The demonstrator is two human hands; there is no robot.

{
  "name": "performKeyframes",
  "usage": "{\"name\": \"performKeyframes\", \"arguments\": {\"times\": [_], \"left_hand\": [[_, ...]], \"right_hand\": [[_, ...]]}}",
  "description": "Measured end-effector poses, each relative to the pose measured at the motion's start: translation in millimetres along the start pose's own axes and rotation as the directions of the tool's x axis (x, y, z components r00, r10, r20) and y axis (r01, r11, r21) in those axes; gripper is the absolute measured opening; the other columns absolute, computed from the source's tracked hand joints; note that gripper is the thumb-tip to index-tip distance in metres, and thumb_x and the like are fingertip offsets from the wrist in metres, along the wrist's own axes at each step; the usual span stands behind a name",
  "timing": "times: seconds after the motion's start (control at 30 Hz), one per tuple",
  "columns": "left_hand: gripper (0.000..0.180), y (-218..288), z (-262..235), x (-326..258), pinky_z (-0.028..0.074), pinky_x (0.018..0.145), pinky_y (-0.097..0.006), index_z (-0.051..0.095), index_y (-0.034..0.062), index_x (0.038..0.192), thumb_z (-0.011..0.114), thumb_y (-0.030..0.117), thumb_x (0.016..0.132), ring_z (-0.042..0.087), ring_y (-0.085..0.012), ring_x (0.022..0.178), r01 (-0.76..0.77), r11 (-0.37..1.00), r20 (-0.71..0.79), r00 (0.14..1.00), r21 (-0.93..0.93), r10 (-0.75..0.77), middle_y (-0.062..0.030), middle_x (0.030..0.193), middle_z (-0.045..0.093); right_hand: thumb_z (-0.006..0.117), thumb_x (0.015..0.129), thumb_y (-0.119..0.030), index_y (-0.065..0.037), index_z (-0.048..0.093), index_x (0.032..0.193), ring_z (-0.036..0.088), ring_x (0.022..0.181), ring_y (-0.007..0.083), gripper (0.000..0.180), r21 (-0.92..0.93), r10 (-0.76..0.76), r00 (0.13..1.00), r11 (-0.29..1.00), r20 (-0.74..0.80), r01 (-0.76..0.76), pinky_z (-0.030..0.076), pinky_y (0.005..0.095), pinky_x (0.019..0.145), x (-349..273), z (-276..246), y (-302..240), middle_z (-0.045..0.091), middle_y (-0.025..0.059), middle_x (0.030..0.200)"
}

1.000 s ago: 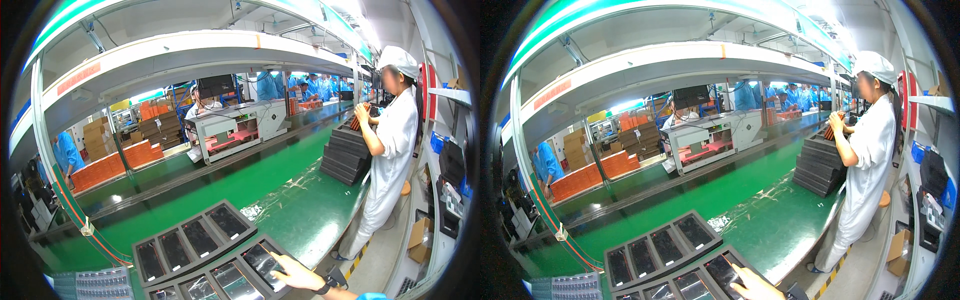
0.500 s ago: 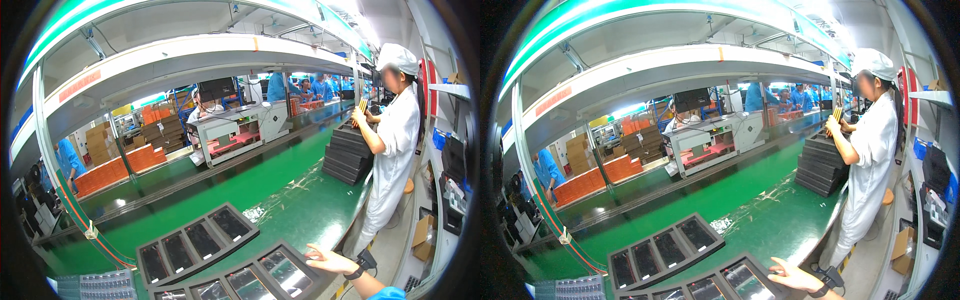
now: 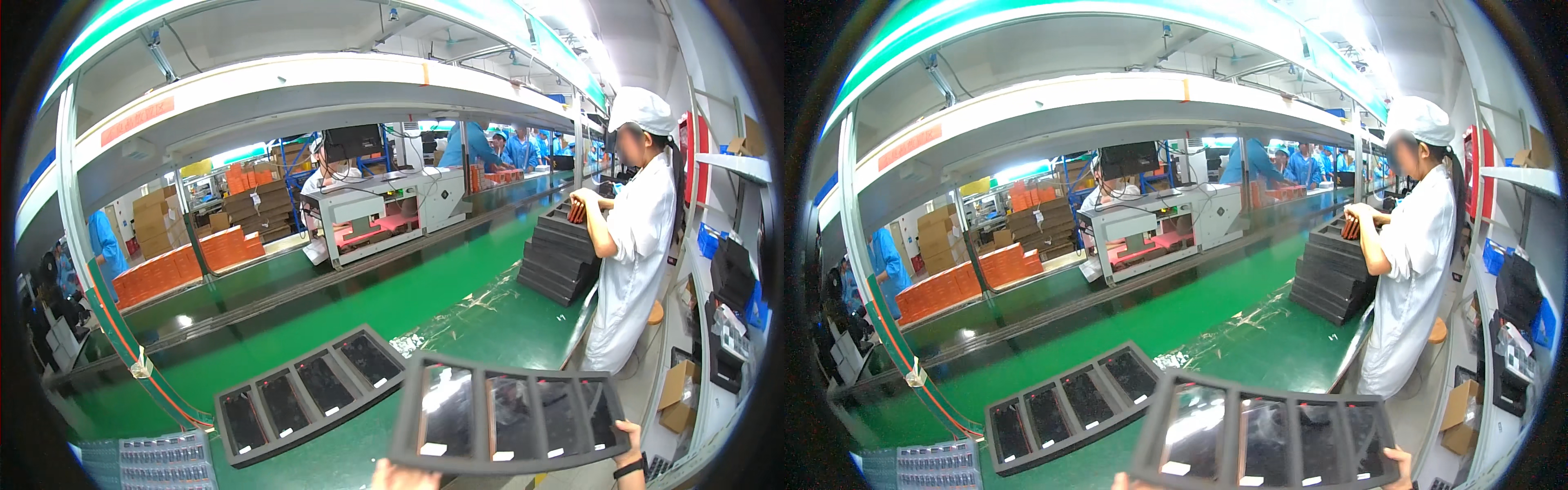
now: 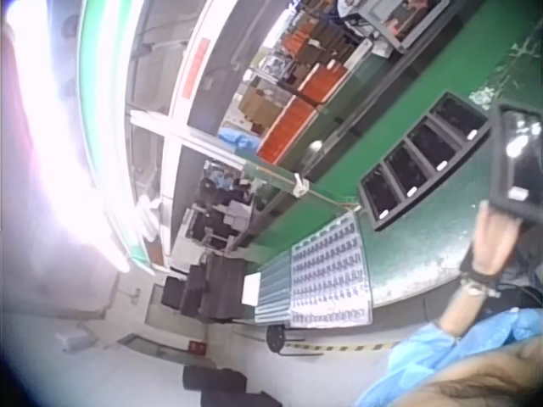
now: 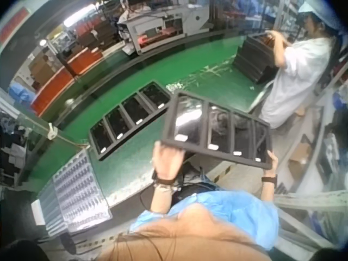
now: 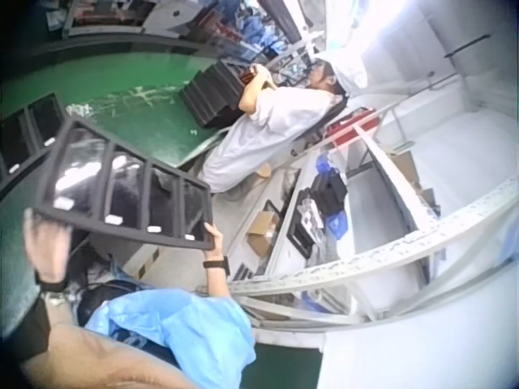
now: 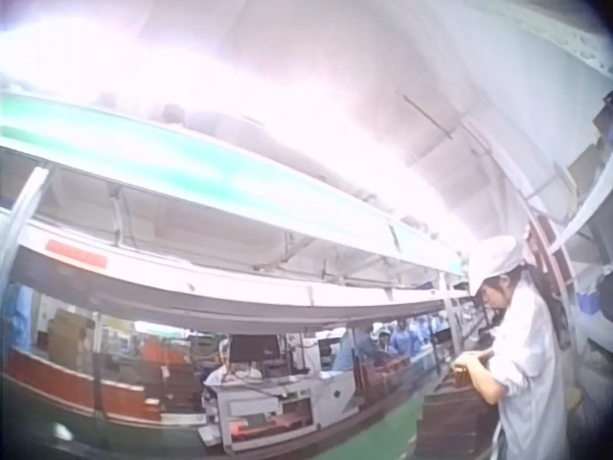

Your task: Handling and placing smartphone components into trays on a factory assembly line.

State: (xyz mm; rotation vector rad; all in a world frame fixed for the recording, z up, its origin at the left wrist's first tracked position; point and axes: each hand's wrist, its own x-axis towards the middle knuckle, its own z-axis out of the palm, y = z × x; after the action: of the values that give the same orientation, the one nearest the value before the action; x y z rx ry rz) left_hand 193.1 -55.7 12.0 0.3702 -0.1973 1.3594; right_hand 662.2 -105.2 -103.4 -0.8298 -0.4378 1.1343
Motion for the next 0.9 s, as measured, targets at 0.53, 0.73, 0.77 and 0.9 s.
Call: {"name": "performKeyframes", "arguments": {"times": [0.53,0.73,0.77,0.9], "left_hand": [[0.051,150,-55,15,0.044,0.099,-0.044,0.056,0.0104,0.129,0.074,0.024,0.083,0.052,-0.0302,0.119,0.180,-0.766,0.272,0.865,0.617,0.422,-0.0125,0.132,0.054],[0.051,181,-102,16,0.037,0.094,-0.047,0.062,0.0158,0.108,0.086,0.026,0.065,0.048,-0.0292,0.105,0.361,-0.915,0.229,0.889,0.181,0.396,-0.0078,0.106,0.052],[0.049,180,-105,16,0.036,0.095,-0.049,0.062,0.0170,0.108,0.086,0.027,0.066,0.048,-0.0294,0.106,0.381,-0.914,0.220,0.888,0.139,0.403,-0.0075,0.105,0.052],[0.045,173,-106,16,0.035,0.095,-0.050,0.062,0.0173,0.107,0.084,0.028,0.069,0.048,-0.0285,0.104,0.432,-0.889,0.194,0.869,0.150,0.455,-0.0074,0.103,0.051]], "right_hand": [[0.069,0.089,-0.026,-0.006,0.051,0.132,0.060,0.110,0.0236,0.051,-0.074,-0.284,0.917,0.959,-0.280,0.274,0.048,0.0396,0.097,27,79,56,0.061,0.0082,0.124],[0.063,0.092,-0.017,-0.007,0.042,0.143,0.051,0.120,0.0217,0.056,-0.078,-0.308,0.923,0.952,-0.230,0.297,0.043,0.0367,0.102,97,118,97,0.054,0.0082,0.133],[0.062,0.091,-0.016,-0.007,0.042,0.143,0.051,0.120,0.0215,0.056,-0.095,-0.316,0.924,0.948,-0.215,0.303,0.042,0.0357,0.102,102,126,100,0.054,0.0084,0.133],[0.061,0.088,-0.014,-0.008,0.049,0.135,0.057,0.107,0.0191,0.049,-0.190,-0.293,0.929,0.949,-0.227,0.253,0.047,0.0337,0.089,103,130,94,0.059,0.0050,0.120]]}}
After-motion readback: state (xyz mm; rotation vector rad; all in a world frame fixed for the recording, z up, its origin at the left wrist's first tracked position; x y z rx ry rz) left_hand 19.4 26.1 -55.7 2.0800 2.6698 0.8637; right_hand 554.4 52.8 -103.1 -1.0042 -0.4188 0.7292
